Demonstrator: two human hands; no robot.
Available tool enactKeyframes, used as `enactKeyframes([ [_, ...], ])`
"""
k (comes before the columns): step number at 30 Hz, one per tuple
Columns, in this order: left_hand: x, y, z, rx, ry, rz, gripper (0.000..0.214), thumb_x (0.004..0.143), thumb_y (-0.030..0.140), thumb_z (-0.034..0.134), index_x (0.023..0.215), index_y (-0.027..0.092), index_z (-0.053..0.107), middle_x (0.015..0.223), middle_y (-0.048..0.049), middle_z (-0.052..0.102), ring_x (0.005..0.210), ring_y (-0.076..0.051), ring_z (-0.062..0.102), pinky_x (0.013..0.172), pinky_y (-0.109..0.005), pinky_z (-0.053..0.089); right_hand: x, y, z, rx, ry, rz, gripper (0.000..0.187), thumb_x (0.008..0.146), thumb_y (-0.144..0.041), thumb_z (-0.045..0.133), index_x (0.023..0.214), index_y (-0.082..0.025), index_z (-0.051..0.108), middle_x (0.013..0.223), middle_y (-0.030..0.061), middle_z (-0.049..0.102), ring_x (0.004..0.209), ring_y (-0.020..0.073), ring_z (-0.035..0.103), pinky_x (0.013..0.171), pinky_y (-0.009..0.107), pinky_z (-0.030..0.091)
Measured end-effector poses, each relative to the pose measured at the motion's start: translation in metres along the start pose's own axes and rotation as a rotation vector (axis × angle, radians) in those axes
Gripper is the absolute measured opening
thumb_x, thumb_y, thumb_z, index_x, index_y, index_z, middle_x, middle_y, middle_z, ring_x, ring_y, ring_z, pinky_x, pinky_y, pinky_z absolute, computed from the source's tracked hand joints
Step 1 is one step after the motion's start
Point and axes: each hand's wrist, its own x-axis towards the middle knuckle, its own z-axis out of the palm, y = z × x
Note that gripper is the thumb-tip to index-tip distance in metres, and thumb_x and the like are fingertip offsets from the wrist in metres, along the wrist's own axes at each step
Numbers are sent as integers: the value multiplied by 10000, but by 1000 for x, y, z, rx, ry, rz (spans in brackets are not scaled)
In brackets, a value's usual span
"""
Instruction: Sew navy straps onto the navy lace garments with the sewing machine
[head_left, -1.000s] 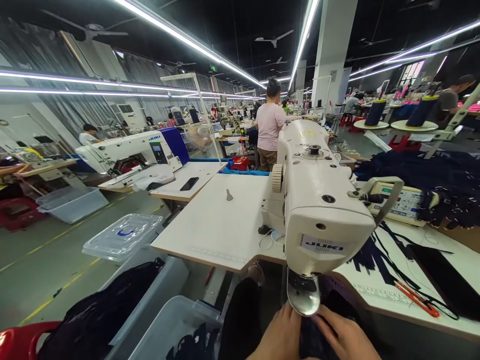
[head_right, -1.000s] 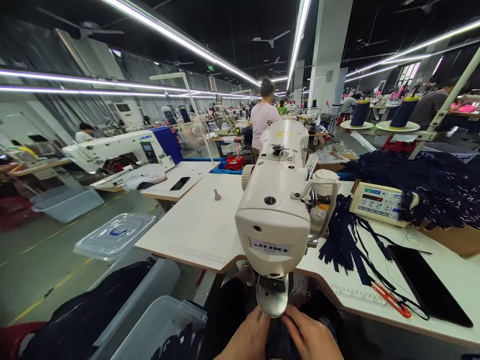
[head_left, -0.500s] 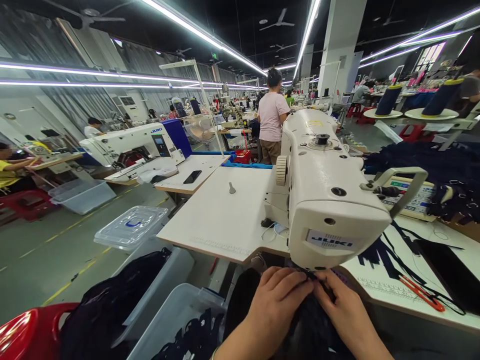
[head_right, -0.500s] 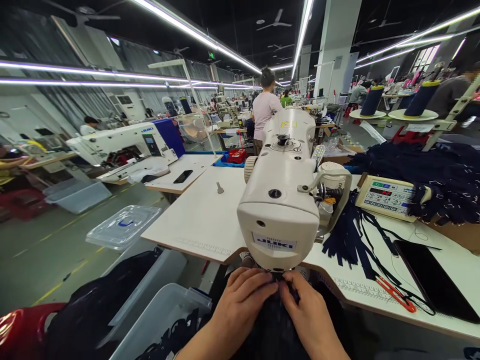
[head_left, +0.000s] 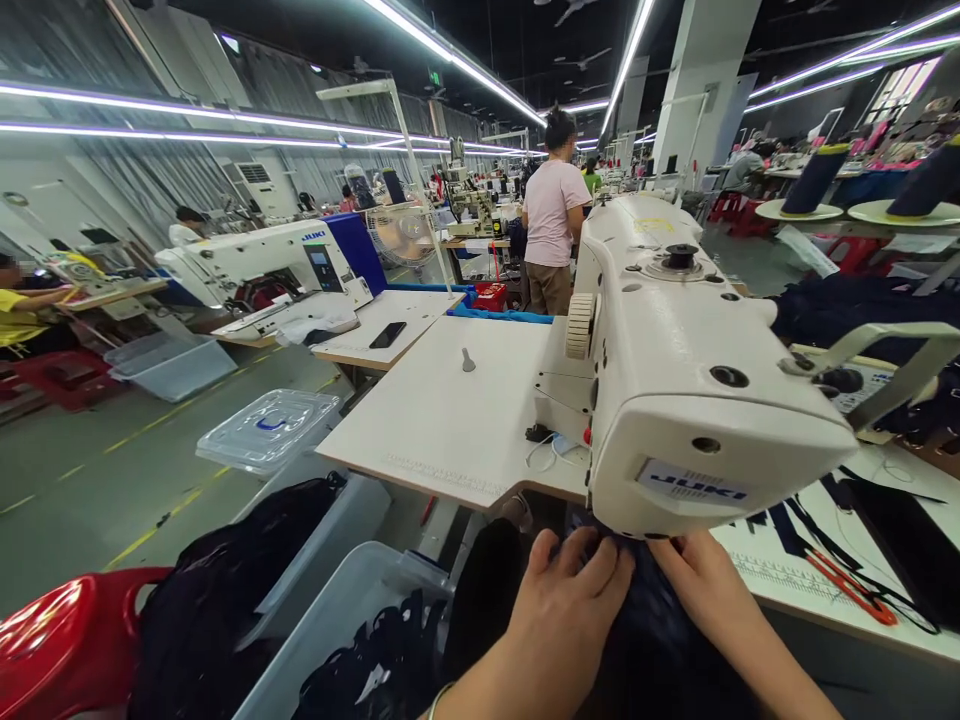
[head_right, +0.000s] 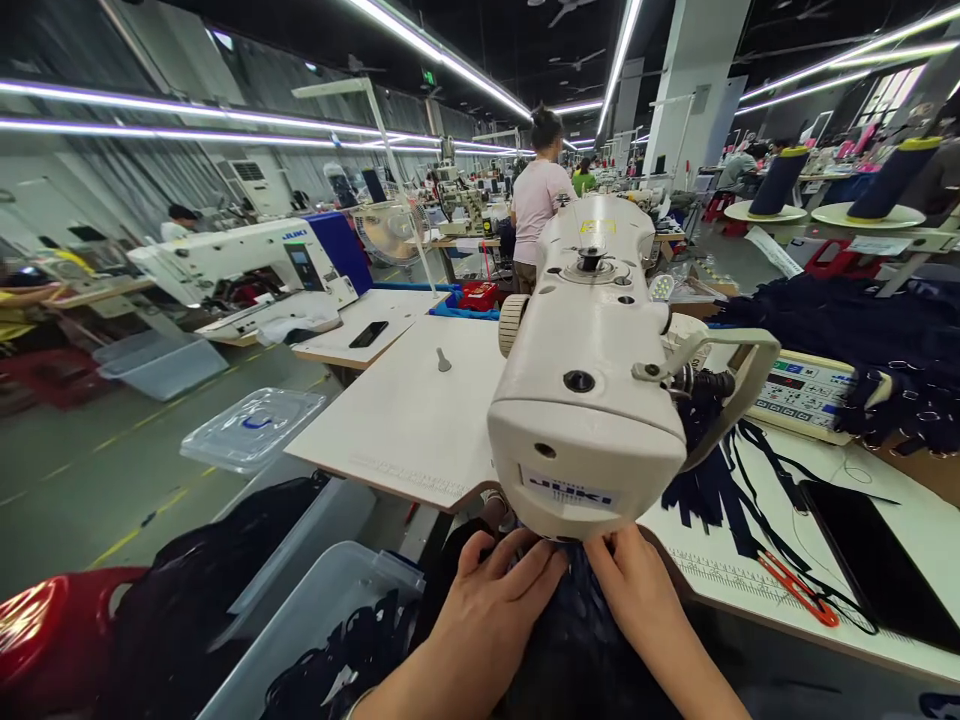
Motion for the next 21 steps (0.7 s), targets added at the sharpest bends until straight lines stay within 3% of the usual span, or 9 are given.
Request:
enactKeyframes([
  [2, 2, 3, -1, 28, 16, -14, 316, 988, 215, 433, 1279, 220, 556, 1210, -1, 656, 1126, -197, 535, 939, -377, 284, 3, 0, -1, -49, -9, 2, 381, 849, -585, 398, 744, -239, 516, 648, 28, 608, 639, 239, 584, 571, 318, 413],
  [6, 5, 5, -4, 49, 41, -26, 320, 981, 198, 415, 1262, 209, 568, 1212, 2, 655, 1094, -203, 543, 940, -384, 265, 8, -2, -2, -35, -51, -17, 434, 851, -560, 397, 951, -198, 615, 884, 105, 708, 919, 322, 652, 692, 351, 471],
  [9, 7, 5, -4, 63, 50, -27, 325, 973, 187, 417, 1258, 199, 572, 1194, 1, 659, 1091, -207, 538, 949, -383, 258, 10, -2, -3, -57, -41, -23, 455, 848, -540, 390, 994, -186, 636, 955, 128, 726, 956, 339, 660, 703, 359, 486],
  [16, 7, 7, -6, 159, -25, -3, 351, 962, 259, 464, 1294, 190, 553, 1243, -21, 604, 1132, -199, 499, 949, -369, 301, 9, -1, -3, -82, 9, -172, 338, 896, -425, 418, 672, -248, 599, 600, 56, 651, 779, 288, 673, 644, 318, 488],
  [21, 8, 10, -8, 174, -43, -21, 334, 980, 240, 425, 1287, 211, 553, 1263, 16, 599, 1145, -192, 486, 968, -375, 275, 9, -2, -3, -94, 44, -221, 326, 891, -389, 446, 635, -263, 604, 561, 55, 625, 800, 304, 675, 645, 330, 493],
])
